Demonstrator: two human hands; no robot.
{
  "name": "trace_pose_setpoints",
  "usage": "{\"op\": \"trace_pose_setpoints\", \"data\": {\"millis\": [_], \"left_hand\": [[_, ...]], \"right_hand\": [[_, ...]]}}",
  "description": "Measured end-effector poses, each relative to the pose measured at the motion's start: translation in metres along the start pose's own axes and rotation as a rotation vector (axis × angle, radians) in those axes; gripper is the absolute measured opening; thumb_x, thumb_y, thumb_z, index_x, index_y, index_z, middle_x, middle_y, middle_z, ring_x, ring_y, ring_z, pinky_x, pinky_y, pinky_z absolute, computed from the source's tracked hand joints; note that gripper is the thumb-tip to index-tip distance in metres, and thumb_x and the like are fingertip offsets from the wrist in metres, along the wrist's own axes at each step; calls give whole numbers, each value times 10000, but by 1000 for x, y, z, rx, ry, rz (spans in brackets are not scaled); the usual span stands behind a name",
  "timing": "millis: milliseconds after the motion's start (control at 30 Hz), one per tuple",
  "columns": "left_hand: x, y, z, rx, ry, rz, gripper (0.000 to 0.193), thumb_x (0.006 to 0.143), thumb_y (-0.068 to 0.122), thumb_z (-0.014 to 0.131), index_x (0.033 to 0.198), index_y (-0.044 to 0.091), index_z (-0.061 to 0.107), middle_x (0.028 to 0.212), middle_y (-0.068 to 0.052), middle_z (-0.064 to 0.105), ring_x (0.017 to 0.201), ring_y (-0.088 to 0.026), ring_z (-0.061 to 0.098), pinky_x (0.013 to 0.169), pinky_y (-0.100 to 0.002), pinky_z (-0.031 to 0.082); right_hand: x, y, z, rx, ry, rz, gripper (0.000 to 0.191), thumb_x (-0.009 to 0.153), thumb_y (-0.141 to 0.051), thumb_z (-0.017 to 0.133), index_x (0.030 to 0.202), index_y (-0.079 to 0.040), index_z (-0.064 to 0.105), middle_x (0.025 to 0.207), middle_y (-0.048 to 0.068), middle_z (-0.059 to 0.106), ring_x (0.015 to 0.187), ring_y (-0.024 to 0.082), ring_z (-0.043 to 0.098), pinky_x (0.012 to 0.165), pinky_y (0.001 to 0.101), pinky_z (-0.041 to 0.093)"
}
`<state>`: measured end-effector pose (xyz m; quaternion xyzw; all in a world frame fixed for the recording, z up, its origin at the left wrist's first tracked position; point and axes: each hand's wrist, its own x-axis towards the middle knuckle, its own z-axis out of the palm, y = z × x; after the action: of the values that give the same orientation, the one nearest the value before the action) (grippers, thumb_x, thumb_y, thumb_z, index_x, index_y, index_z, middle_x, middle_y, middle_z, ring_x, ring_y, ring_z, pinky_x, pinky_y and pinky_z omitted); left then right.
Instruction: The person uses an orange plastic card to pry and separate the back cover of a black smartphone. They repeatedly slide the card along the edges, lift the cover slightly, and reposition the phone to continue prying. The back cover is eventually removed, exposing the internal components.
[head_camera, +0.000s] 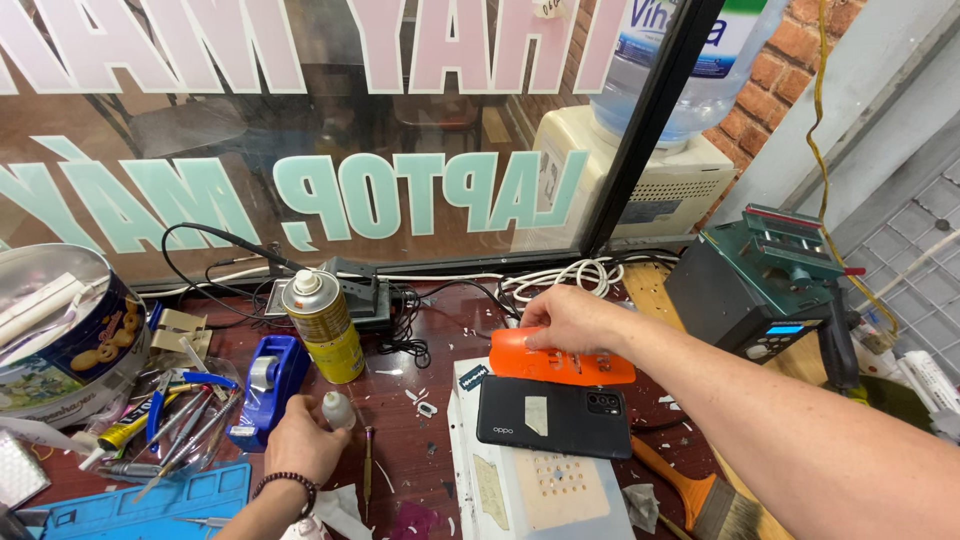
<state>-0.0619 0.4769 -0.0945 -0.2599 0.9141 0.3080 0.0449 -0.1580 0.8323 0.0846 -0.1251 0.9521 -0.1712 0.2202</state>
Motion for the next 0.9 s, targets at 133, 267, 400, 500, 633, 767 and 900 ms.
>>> {"op": "trace_pose_setpoints", "data": {"millis": [133, 267, 400, 500, 633, 767, 900], "left_hand": [[-47, 10, 0, -42, 107, 34, 451, 782, 239, 814, 1157, 49, 652, 1028, -156, 751, 977, -319, 731, 883, -433, 574], [-96, 86, 13, -419, -37, 240, 249, 830, 289, 737, 950, 71, 748, 852, -82, 788, 778, -182, 750, 745, -331, 590], [-109, 151, 4, -456, -425, 127, 448, 785, 325, 815, 1105, 52, 661, 890, -93, 752, 727, -207, 737, 656, -377, 609], [-112, 169, 3, -382, -340, 236, 391, 724, 253, 874, 991, 16, 714, 801, -97, 777, 694, -151, 730, 663, -303, 580], [-103, 171, 10, -672, -552, 89, 227, 803, 188, 823, 895, 20, 702, 756, -73, 735, 637, -168, 689, 585, -349, 572], [-95, 175, 7, -932, -745, -4, 162, 900, 166, 761, 889, 26, 683, 790, -55, 711, 672, -163, 673, 625, -360, 585], [-88, 185, -8, -1164, -836, -88, 141, 940, 181, 652, 976, 56, 706, 856, -48, 720, 748, -162, 687, 705, -384, 622]], "right_hand": [[2, 6, 3, -2, 16, -37, 281, 828, -212, 778, 1087, -104, 773, 966, 79, 779, 886, 183, 738, 822, 334, 580], [8, 12, 3, 92, -26, -21, 240, 835, -196, 762, 1045, -80, 766, 885, 61, 768, 801, 163, 725, 745, 314, 584], [9, 14, 8, 141, -56, -63, 193, 863, -194, 747, 1001, -59, 738, 826, 46, 741, 740, 128, 661, 686, 298, 546], [1, 21, 5, 254, -68, -69, 171, 874, -170, 728, 1009, -64, 711, 816, 27, 736, 715, 99, 636, 653, 281, 527], [-10, 29, -4, 394, -110, -33, 158, 909, -163, 692, 1030, -62, 696, 787, 19, 715, 680, 89, 620, 602, 280, 509], [-20, 31, -17, 428, -52, -6, 144, 899, -137, 710, 1023, -63, 702, 773, 24, 695, 646, 79, 582, 567, 269, 473], [-41, 28, -29, 698, 1, 5, 151, 884, -76, 738, 1008, -6, 688, 813, 51, 719, 670, 98, 647, 585, 274, 530]]}}
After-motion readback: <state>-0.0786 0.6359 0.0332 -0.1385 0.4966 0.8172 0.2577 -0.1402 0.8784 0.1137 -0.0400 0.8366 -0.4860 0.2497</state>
